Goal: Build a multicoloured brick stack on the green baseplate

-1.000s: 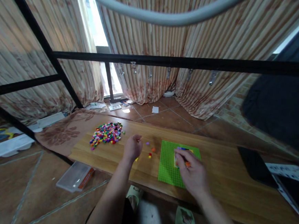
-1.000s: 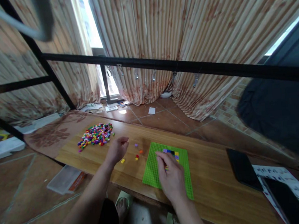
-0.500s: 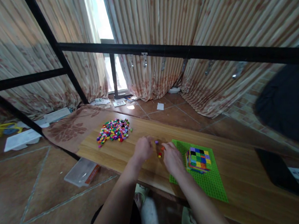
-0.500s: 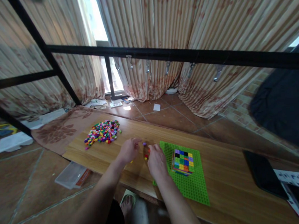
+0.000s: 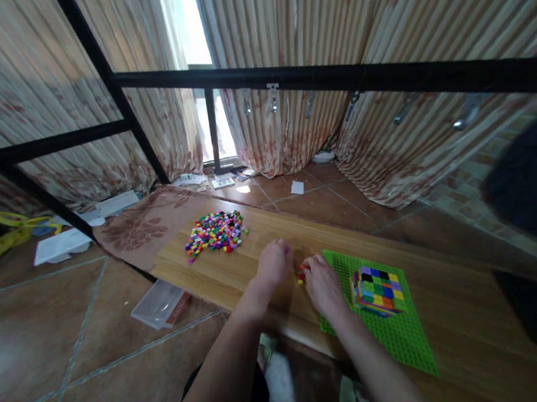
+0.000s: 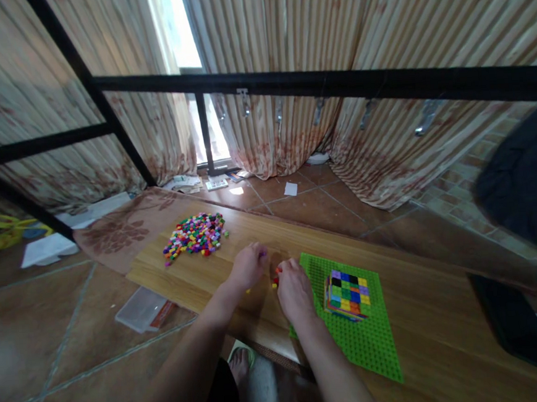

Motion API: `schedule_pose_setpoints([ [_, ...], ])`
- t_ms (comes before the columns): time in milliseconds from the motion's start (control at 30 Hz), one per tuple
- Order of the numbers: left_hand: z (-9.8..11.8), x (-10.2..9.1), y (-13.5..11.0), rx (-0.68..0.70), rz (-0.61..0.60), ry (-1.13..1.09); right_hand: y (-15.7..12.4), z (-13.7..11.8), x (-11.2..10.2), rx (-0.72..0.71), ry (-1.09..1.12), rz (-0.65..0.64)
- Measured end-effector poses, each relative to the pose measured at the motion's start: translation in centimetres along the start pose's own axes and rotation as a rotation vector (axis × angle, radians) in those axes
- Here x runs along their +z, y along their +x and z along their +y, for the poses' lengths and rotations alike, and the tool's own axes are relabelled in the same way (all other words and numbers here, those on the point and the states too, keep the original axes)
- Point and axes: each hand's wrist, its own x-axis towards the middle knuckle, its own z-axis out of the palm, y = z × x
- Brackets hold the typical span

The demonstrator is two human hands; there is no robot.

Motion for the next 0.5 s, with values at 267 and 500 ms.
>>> schedule_pose_setpoints([
  [267, 1.1, -0.6, -0.4, -0.023, 0.080, -0.198, -0.7, -0.4, -1.2, 0.040, 0.057, -0.017],
  [500, 3.0, -0.8, -0.7, -0.055, 0.019, -0.489, -1.4, -0.7, -3.4, 0.074, 0.275, 0.070],
])
